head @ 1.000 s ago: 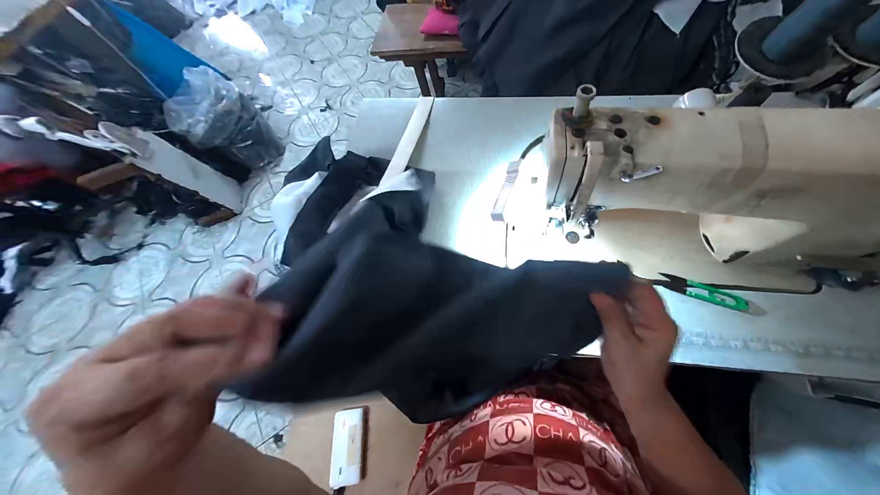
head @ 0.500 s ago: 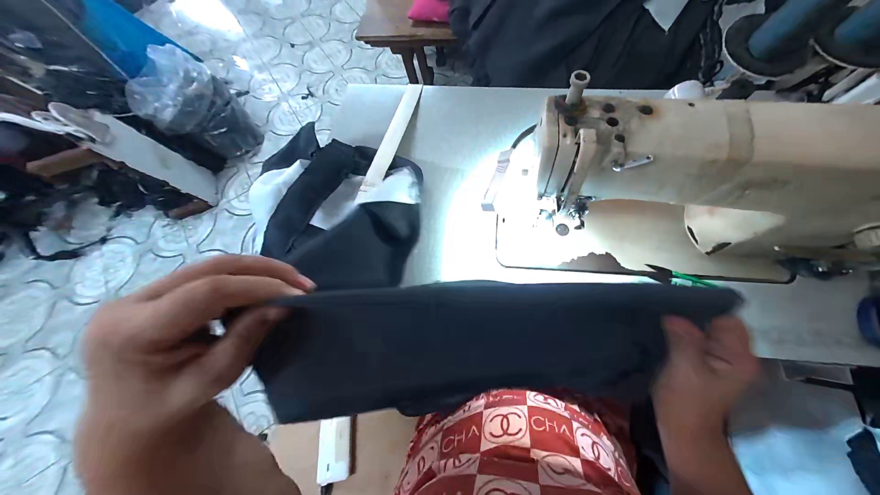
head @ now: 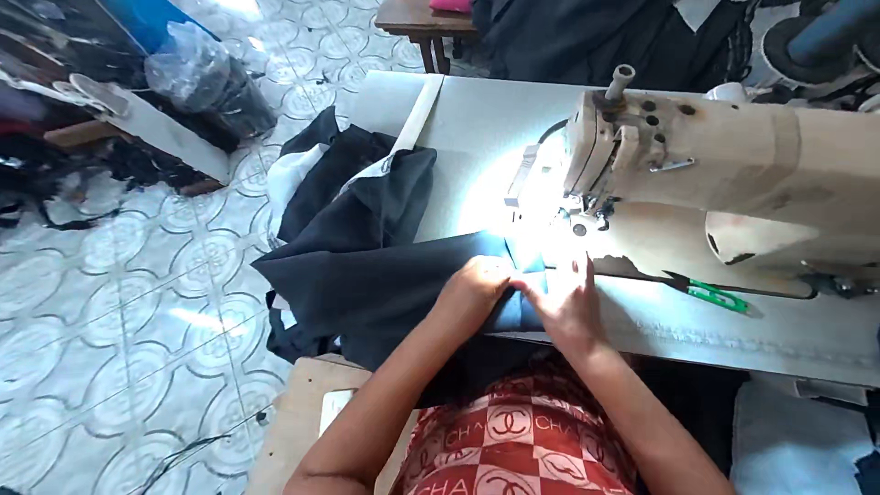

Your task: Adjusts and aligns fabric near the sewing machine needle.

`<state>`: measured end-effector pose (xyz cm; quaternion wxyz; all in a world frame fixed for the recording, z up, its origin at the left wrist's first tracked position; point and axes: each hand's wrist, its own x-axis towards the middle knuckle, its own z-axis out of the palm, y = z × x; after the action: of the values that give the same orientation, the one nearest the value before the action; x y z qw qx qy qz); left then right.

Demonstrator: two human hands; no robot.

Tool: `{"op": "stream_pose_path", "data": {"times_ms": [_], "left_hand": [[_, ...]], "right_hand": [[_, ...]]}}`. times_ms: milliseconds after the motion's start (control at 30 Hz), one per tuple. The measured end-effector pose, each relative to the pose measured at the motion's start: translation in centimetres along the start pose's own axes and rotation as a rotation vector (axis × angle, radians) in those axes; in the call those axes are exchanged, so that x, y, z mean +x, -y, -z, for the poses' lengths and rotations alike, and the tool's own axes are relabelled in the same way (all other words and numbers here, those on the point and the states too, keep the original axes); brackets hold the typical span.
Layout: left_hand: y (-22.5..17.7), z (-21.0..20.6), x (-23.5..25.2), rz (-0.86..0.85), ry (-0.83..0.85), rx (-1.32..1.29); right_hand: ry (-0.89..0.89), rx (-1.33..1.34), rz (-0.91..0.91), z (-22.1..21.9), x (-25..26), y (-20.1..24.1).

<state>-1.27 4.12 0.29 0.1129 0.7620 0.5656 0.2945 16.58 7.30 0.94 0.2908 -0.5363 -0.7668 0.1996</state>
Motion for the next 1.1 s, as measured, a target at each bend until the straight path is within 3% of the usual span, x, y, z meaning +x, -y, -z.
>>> {"op": "stream_pose_path", "data": {"times_ms": [133, 300, 567, 733, 800, 900, 1100], "left_hand": [[0.8, -0.6, 0.0, -0.014, -0.047, -0.038], [1.0, -1.0, 0.3, -0.087, -0.013, -0.001], [-0.6, -1.2, 1.1, -0.158, 0.173, 0.196], [-0.6, 0.1, 0.8, -0.222, 0.228, 0.188], [-0.3, 1.1, 1.4, -0.255, 0.164, 0.140], [0.6, 0.7, 2.8, -0.305, 0.088, 0.105], [3.6, -1.0, 4.8, -0.356, 0.182, 0.056]], "right_hand": [[-0.074, -0.123, 0.106, -1.2, -2.9, -1.4], [-0.230, 0.111, 0.085, -1.0, -2.3, -2.8], [-0.237, 0.289, 0.106, -0.8, -2.2, -3.5], [-0.082, 0.045, 0.165, -1.3, -2.6, -2.9], [-0.035, -0.077, 0.174, -1.5, -2.8, -2.6], [-0.014, -0.167, 0.155, -1.4, -2.9, -1.8], [-0.010, -0.271, 0.130, 0.1, -5.0, -1.4]]}}
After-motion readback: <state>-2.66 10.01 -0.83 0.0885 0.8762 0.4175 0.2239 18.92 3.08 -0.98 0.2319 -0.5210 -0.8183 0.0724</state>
